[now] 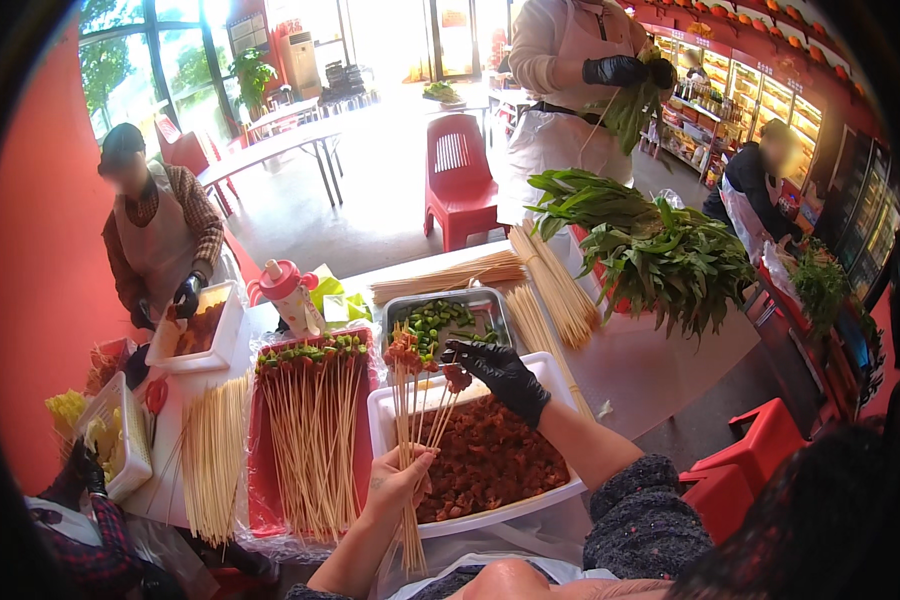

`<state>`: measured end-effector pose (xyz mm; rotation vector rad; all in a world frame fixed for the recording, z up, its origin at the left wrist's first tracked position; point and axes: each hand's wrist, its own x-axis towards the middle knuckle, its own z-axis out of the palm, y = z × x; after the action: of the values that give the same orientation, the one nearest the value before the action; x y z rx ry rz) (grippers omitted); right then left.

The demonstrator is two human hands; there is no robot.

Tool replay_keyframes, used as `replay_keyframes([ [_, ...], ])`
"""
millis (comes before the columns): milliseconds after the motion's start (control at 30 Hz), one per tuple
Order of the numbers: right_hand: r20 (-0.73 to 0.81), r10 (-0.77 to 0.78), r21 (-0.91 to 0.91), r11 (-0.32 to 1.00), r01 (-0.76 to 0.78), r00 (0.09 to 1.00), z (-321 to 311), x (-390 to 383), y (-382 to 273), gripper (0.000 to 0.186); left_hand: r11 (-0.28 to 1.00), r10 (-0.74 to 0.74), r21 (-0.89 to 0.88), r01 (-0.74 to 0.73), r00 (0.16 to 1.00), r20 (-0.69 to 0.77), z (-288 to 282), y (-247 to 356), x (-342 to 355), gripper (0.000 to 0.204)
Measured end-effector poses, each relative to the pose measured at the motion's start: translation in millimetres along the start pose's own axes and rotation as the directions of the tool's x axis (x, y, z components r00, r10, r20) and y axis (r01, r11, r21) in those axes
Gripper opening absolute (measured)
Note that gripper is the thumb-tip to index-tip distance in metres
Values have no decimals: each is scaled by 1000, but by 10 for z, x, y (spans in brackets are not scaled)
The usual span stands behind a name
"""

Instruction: The person assembles food skewers by threading marinated meat and green vegetables onto wooden sticks. They hold the sticks in their left hand and use their right hand to add ingredients from trays on the table. The completed skewers are placed into a tray.

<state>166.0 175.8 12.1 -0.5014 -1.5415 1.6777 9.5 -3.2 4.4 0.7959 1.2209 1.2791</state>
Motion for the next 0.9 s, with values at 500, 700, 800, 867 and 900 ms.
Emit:
replay_keyframes([
  [500, -269, -25, -236, 971, -41, 963, -692, 823, 13, 18, 997, 29, -70, -34, 997, -74, -42, -25, -12, 14],
  [700, -54, -101, -988, 152, -38, 993, -973, 1510, 875, 18, 993, 8, -120, -17, 997, -72, -41, -14, 2, 14],
  [800, -225, -175, -972, 114, -207, 959, -1043, 1600, 1156, 26, 991, -11, -137, 5, 999, -46, -29, 0, 12, 14],
  [867, -401, -25, -903, 178, -391, 916, -558, 1636, 1038, 29, 992, -2, -126, -10, 996, -89, -109, -30, -48, 14],
  [900, -523, -55, -771, 457, -444, 850, -749, 1648, 1101, 34, 993, 14, -114, -22, 997, -70, -67, -19, -36, 14],
])
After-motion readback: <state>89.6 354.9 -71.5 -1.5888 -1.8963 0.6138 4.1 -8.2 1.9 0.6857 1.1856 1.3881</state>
